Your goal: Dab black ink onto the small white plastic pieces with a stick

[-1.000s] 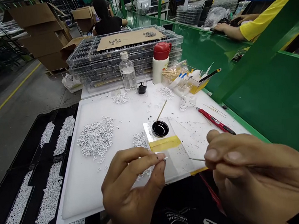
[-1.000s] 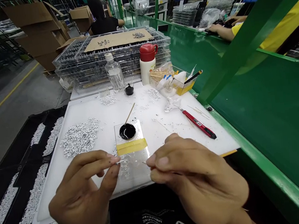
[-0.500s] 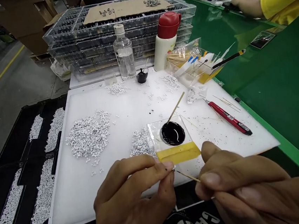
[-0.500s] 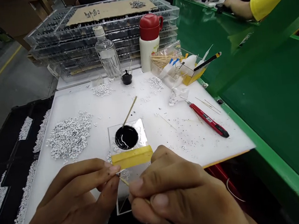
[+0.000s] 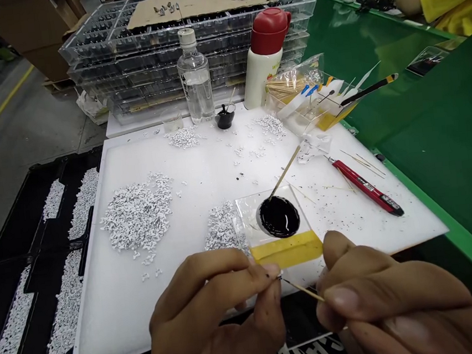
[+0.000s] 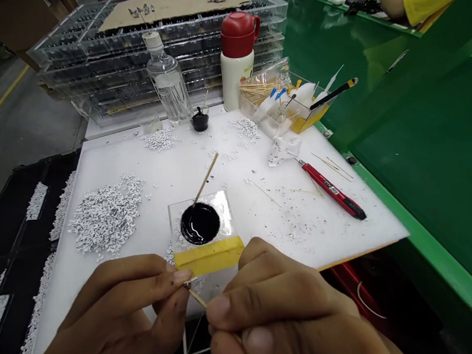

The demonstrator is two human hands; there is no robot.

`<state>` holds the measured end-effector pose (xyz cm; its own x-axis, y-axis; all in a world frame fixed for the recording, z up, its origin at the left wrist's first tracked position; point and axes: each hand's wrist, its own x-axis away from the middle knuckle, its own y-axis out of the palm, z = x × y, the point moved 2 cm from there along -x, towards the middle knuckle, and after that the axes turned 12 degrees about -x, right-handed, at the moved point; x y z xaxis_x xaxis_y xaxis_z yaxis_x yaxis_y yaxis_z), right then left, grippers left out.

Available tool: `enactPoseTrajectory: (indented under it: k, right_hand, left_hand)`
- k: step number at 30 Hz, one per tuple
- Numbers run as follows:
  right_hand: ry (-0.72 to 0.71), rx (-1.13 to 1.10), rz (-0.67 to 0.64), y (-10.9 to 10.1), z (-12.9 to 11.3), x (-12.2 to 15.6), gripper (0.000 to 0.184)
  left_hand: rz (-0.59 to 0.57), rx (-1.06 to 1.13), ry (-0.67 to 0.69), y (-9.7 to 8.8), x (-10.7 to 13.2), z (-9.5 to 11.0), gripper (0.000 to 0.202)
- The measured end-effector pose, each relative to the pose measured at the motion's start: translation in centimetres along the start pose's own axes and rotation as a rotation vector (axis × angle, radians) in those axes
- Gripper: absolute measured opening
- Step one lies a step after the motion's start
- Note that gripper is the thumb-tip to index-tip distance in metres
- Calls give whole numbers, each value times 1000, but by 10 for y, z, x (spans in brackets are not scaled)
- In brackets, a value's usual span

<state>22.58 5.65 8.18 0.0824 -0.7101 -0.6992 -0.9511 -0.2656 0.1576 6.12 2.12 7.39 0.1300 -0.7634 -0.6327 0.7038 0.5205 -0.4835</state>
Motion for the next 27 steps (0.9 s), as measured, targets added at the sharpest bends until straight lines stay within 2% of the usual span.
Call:
enactPoseTrajectory:
  k: [3,5,8,13,20,23,27]
  right_hand:
    - [54,-66,-53,-6,2,6,55]
    - [157,-118,-84,-11,3,14,48]
    - [271,-174,-119,-17,6,22,41]
    - [249,-206,-154,-18,9,21,40]
    - [264,-79,-136,-21,6,26,49]
    - [248,-42,-148,-22,7,30,46]
    - [216,-44,-116,-22,7,32,52]
  left_hand:
    - [-22,27,-46,1,-1,-2,20]
    - [-37,39,-76,2,-1,-3,21]
    - [-17,43,-52,2,0,-2,20]
    - [-31,37,-80,3,-2,0,22]
    - [-12,19,-65,2,-2,-1,20]
    - [11,37,-63,4,0,-2,19]
    - [-11,35,-80,6,1,-3,20]
